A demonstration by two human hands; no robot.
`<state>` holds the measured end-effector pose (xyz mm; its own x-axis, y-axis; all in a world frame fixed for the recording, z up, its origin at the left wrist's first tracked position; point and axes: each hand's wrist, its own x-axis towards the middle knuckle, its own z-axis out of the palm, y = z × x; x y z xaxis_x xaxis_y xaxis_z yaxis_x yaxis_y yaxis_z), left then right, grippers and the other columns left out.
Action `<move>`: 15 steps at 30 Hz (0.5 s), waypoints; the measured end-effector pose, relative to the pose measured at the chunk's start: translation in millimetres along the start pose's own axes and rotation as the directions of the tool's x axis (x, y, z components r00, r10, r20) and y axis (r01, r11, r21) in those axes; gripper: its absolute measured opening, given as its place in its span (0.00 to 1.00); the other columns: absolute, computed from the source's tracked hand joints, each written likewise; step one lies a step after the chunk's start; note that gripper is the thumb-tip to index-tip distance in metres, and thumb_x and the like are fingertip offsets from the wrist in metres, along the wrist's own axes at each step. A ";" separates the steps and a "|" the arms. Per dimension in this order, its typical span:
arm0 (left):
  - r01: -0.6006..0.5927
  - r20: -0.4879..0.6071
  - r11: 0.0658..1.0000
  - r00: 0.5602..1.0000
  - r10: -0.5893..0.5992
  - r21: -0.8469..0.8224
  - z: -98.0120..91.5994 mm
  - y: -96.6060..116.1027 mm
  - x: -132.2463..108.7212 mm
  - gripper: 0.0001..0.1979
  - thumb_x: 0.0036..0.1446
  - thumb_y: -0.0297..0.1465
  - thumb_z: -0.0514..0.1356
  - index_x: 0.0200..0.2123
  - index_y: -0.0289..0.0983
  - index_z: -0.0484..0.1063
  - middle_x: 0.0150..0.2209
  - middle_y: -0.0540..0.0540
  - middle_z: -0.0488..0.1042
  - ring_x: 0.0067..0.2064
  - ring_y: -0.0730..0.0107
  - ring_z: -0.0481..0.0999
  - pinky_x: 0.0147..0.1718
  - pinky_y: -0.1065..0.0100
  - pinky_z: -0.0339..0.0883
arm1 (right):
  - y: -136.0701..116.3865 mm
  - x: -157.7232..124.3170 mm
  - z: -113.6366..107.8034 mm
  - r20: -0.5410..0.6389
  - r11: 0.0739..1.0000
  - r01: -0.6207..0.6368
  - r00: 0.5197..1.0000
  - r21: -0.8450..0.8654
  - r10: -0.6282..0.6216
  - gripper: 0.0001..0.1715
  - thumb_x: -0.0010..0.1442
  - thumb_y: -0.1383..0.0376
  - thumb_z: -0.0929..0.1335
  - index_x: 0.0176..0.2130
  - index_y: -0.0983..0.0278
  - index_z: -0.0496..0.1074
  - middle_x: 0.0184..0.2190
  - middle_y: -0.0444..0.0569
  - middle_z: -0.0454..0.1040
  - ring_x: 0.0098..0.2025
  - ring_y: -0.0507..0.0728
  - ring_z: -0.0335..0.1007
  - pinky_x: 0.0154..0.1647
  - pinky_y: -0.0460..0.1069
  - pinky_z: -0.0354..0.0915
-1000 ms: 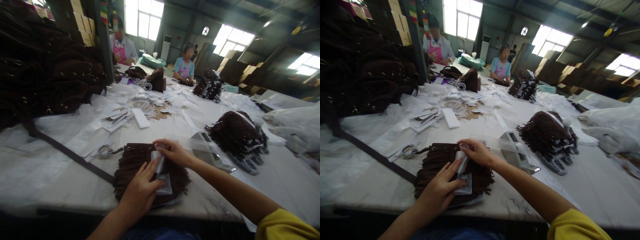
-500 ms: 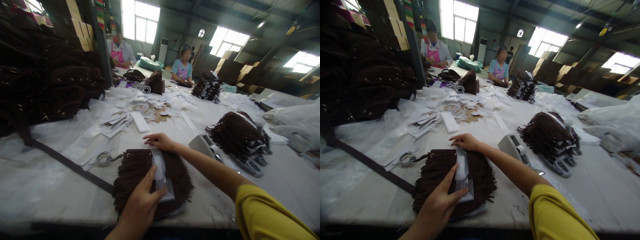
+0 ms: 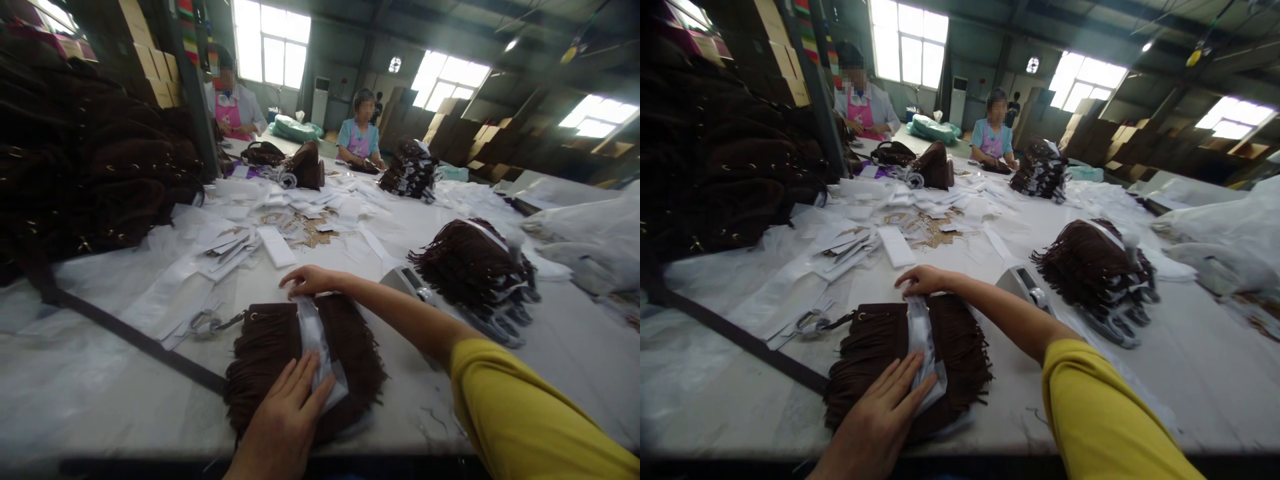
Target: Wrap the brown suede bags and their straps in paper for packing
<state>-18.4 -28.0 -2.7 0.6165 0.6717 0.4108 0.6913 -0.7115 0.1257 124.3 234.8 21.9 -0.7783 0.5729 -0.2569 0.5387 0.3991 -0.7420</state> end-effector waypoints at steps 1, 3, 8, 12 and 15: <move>0.004 0.021 1.000 1.000 -0.003 -0.018 -2.7 1.1 -1.0 0.28 0.60 0.27 0.56 0.63 0.38 0.62 0.66 0.33 0.60 0.67 0.52 0.60 0.59 0.54 0.65 | 0.3 -0.6 0.7 -0.004 1.000 -0.004 1.000 0.006 0.004 0.25 0.55 0.61 0.73 0.52 0.64 0.76 0.27 0.41 0.74 0.25 0.47 0.64 0.26 0.41 0.59; 0.009 0.071 0.998 0.997 -0.005 -0.061 -6.5 4.0 -2.4 0.34 0.58 0.39 0.62 0.65 0.37 0.59 0.68 0.31 0.55 0.68 0.47 0.56 0.59 0.51 0.64 | 0.9 -2.0 2.0 -0.010 1.000 -0.011 1.000 0.019 0.011 0.25 0.56 0.62 0.73 0.52 0.66 0.76 0.27 0.41 0.74 0.25 0.47 0.64 0.26 0.40 0.59; 0.040 0.154 0.998 0.988 -0.034 -0.039 -0.4 8.1 -5.1 0.42 0.52 0.37 0.67 0.67 0.39 0.54 0.70 0.33 0.48 0.70 0.48 0.50 0.62 0.49 0.60 | 0.4 -6.6 1.3 -0.008 0.999 -0.026 1.000 0.038 0.026 0.22 0.57 0.63 0.72 0.51 0.66 0.77 0.28 0.42 0.75 0.26 0.46 0.65 0.26 0.39 0.60; -0.046 0.110 0.999 0.993 0.043 0.028 10.2 4.7 -7.4 0.37 0.53 0.39 0.65 0.64 0.35 0.59 0.68 0.28 0.50 0.69 0.46 0.52 0.60 0.50 0.62 | -2.2 -19.1 -9.5 -0.030 0.997 -0.063 0.997 0.047 0.065 0.21 0.61 0.60 0.69 0.54 0.62 0.74 0.29 0.41 0.76 0.24 0.45 0.66 0.24 0.38 0.62; -0.076 0.058 0.995 0.996 0.072 0.066 12.6 2.7 -7.8 0.34 0.54 0.38 0.64 0.62 0.33 0.61 0.67 0.26 0.53 0.68 0.46 0.55 0.59 0.50 0.63 | -3.2 -38.8 -22.8 -0.127 0.993 -0.117 0.985 0.024 0.119 0.24 0.66 0.59 0.66 0.60 0.60 0.69 0.31 0.42 0.78 0.23 0.46 0.70 0.27 0.40 0.67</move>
<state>-16.6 -32.6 -16.9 0.6857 0.6296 0.3653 0.6658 -0.7453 0.0347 160.1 227.7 48.4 -0.6611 0.7028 -0.2628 0.6182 0.3117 -0.7216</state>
